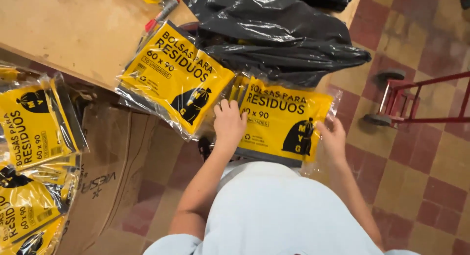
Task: The person unpacks yellow-labeled packages of black trash bags, removes one bag, folds it, and places it into a clear plastic sleeve. The person then picks up a red marker and writes on the sleeve before setting it aside. The process is repeated with additional bags and sleeves on a wooden table.
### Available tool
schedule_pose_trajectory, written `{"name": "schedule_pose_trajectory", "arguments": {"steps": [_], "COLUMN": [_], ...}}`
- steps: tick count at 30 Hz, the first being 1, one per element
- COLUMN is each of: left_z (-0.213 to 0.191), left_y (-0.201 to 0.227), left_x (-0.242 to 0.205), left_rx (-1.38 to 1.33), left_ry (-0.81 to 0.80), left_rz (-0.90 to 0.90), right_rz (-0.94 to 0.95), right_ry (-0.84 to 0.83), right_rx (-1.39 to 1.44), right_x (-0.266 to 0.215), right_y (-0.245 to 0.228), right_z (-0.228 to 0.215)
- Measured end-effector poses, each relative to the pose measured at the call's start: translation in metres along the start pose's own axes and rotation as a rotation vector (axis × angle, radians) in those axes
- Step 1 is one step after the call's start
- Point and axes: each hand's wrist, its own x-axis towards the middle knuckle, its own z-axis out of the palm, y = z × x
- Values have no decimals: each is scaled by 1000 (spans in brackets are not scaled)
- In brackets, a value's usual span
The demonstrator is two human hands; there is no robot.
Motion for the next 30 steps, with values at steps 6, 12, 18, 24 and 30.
{"name": "schedule_pose_trajectory", "arguments": {"steps": [6, 12, 18, 24, 30], "left_z": [9, 55, 29, 32, 32], "left_y": [-3, 12, -3, -20, -23], "left_x": [16, -14, -36, -8, -1], "left_rx": [-386, -134, -776, -221, -37], "left_ry": [-240, -163, 151, 89, 102], "left_rz": [-191, 82, 454, 24, -127], "right_rz": [348, 283, 261, 181, 276], "right_ry": [-84, -48, 14, -202, -135], "right_rx": [-113, -144, -154, -30, -233], "right_x": [-22, 0, 15, 9, 4], "right_y": [-19, 33, 41, 27, 31], "right_z": [10, 1, -14, 17, 34]}}
